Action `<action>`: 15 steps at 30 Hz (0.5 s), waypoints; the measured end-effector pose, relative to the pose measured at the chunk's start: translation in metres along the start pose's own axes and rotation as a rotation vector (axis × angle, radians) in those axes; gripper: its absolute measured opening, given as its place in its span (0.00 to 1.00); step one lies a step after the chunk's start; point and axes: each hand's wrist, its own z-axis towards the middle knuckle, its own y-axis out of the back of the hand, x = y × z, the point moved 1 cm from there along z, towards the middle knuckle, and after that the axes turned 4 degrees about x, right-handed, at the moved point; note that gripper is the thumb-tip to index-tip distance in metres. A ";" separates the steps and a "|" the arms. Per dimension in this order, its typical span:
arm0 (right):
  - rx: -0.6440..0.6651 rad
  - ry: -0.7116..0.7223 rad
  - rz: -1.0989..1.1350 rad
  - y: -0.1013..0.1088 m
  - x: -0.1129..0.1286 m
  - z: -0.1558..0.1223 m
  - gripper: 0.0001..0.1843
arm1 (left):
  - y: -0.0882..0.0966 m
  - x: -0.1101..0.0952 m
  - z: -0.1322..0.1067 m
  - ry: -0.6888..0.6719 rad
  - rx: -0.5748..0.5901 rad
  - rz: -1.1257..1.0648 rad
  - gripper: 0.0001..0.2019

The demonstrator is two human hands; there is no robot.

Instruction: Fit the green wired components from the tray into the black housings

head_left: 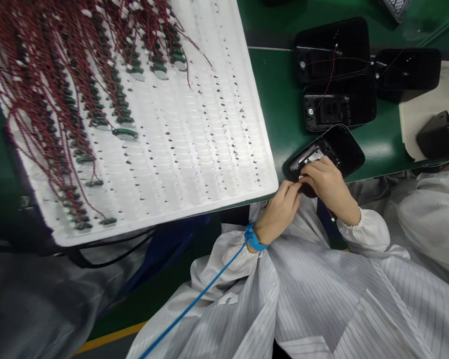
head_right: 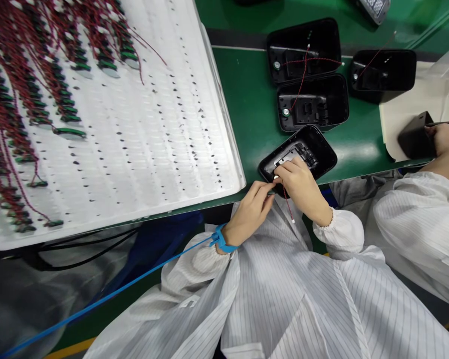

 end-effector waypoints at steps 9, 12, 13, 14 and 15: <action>-0.188 -0.161 0.016 0.036 -0.011 -0.026 0.09 | 0.005 -0.002 0.000 0.086 0.087 0.149 0.19; -0.310 -0.252 0.030 0.042 -0.016 -0.038 0.07 | 0.004 -0.006 0.006 0.129 0.218 0.259 0.23; -0.373 -0.275 0.044 0.042 -0.018 -0.042 0.07 | 0.004 -0.008 0.008 0.157 0.272 0.307 0.24; -0.433 -0.296 0.060 0.042 -0.020 -0.045 0.07 | 0.004 -0.011 0.010 0.191 0.327 0.357 0.26; -0.480 -0.316 0.076 0.041 -0.022 -0.047 0.07 | 0.005 -0.014 0.013 0.225 0.377 0.406 0.28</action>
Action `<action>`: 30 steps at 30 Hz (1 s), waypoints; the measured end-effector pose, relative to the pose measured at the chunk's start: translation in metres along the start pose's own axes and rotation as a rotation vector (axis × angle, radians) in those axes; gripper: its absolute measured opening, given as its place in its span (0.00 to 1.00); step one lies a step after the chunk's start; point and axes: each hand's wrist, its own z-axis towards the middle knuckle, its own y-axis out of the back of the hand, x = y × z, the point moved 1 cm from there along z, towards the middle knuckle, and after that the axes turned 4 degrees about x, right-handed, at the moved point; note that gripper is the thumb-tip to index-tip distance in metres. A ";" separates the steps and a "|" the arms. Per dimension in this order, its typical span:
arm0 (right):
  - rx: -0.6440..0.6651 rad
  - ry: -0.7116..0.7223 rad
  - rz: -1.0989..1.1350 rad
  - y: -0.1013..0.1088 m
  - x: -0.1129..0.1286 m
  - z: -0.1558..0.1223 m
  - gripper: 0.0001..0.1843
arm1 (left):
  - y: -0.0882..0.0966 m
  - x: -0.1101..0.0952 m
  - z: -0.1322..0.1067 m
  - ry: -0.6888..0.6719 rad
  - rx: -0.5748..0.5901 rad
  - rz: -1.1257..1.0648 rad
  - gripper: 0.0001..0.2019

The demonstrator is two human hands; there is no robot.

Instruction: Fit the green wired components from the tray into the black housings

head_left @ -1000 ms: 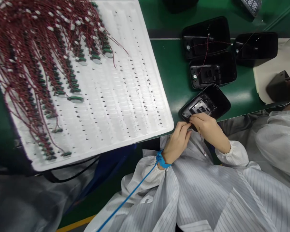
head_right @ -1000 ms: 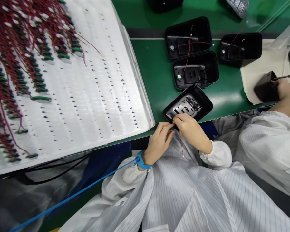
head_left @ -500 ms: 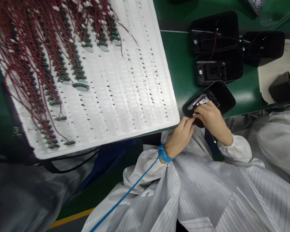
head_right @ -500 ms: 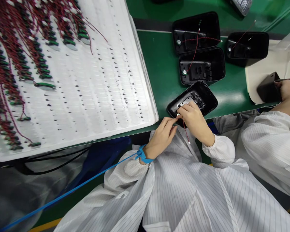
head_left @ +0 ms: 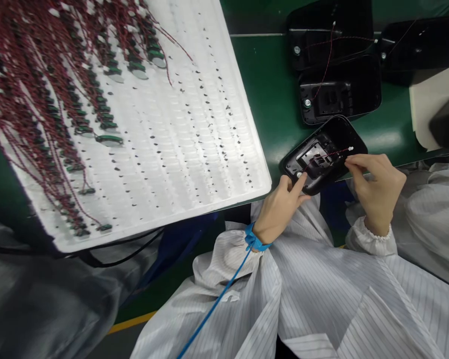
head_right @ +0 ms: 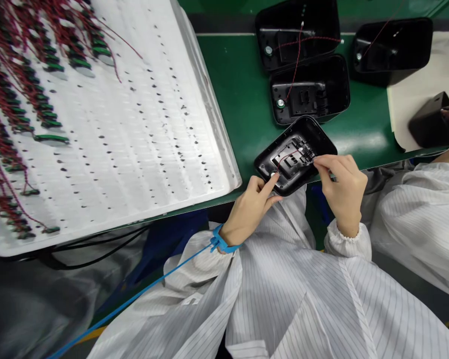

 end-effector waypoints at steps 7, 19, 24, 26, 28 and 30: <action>-0.113 -0.119 0.086 -0.010 -0.017 -0.005 0.06 | 0.015 -0.012 0.000 0.085 0.088 0.203 0.30; -0.162 -0.129 0.149 -0.020 -0.032 -0.006 0.09 | 0.036 -0.020 0.006 0.048 0.160 0.323 0.32; -0.162 -0.102 0.194 -0.030 -0.037 -0.005 0.13 | 0.029 -0.008 0.004 0.017 0.090 0.343 0.31; -0.138 -0.099 0.220 -0.033 -0.038 -0.005 0.14 | 0.019 -0.004 0.000 -0.005 0.021 0.316 0.31; -0.127 -0.114 0.208 -0.034 -0.038 -0.005 0.15 | 0.010 0.000 -0.002 -0.022 -0.046 0.267 0.30; -0.118 -0.136 0.200 -0.034 -0.037 -0.005 0.15 | 0.003 0.002 -0.004 -0.026 -0.092 0.230 0.29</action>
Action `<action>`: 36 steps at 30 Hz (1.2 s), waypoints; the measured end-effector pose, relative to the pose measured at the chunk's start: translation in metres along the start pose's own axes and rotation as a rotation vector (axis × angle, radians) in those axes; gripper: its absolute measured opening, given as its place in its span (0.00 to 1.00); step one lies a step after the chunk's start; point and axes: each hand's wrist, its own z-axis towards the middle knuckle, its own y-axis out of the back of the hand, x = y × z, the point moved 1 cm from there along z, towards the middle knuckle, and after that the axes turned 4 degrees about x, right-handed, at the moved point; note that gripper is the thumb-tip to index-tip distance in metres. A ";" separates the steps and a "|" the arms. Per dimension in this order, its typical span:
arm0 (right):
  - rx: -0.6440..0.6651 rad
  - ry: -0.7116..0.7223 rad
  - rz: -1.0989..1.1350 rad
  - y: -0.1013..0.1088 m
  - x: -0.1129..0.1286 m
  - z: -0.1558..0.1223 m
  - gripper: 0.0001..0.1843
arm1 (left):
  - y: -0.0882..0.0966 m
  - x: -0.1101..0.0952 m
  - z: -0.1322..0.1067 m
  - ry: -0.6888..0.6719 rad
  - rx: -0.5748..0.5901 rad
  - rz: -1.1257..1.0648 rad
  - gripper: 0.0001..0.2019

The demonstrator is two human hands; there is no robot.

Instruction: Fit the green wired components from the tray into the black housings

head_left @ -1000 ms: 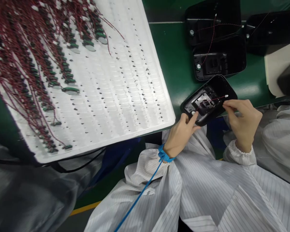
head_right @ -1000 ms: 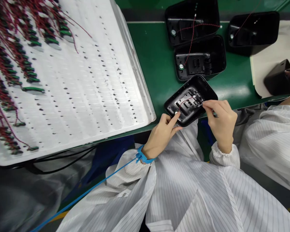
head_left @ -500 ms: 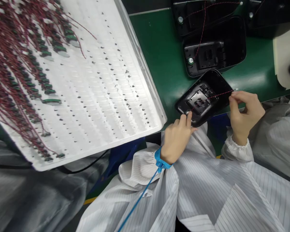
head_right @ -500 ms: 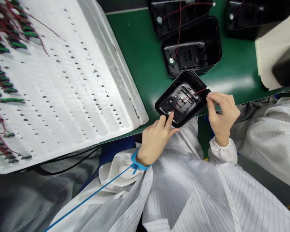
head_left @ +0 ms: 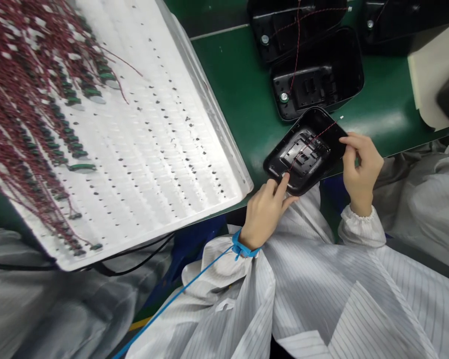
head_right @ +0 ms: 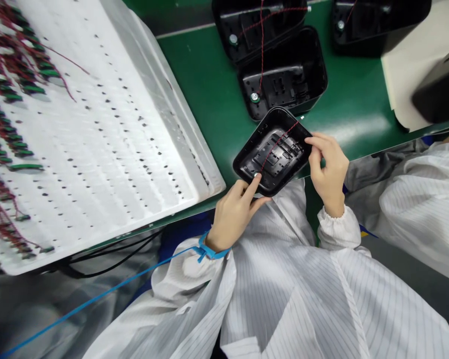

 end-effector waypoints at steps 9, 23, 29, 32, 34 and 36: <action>0.014 -0.005 0.051 -0.002 -0.002 -0.002 0.15 | 0.020 -0.007 0.002 0.097 0.122 0.019 0.28; 0.181 -0.050 0.047 -0.008 0.006 -0.010 0.10 | 0.022 -0.004 0.009 0.021 0.143 0.100 0.28; 0.021 -0.184 0.009 0.006 -0.003 -0.026 0.06 | -0.001 -0.012 0.010 -0.139 -0.038 0.080 0.25; -0.121 -0.275 -0.018 0.023 -0.013 -0.033 0.05 | 0.000 -0.027 0.022 -0.196 -0.058 0.028 0.27; -0.196 -0.375 -0.007 0.034 -0.021 -0.035 0.05 | 0.002 -0.037 0.029 -0.258 -0.080 -0.036 0.29; -0.255 -0.449 0.003 0.042 -0.030 -0.035 0.05 | 0.003 -0.042 0.032 -0.323 -0.108 -0.103 0.30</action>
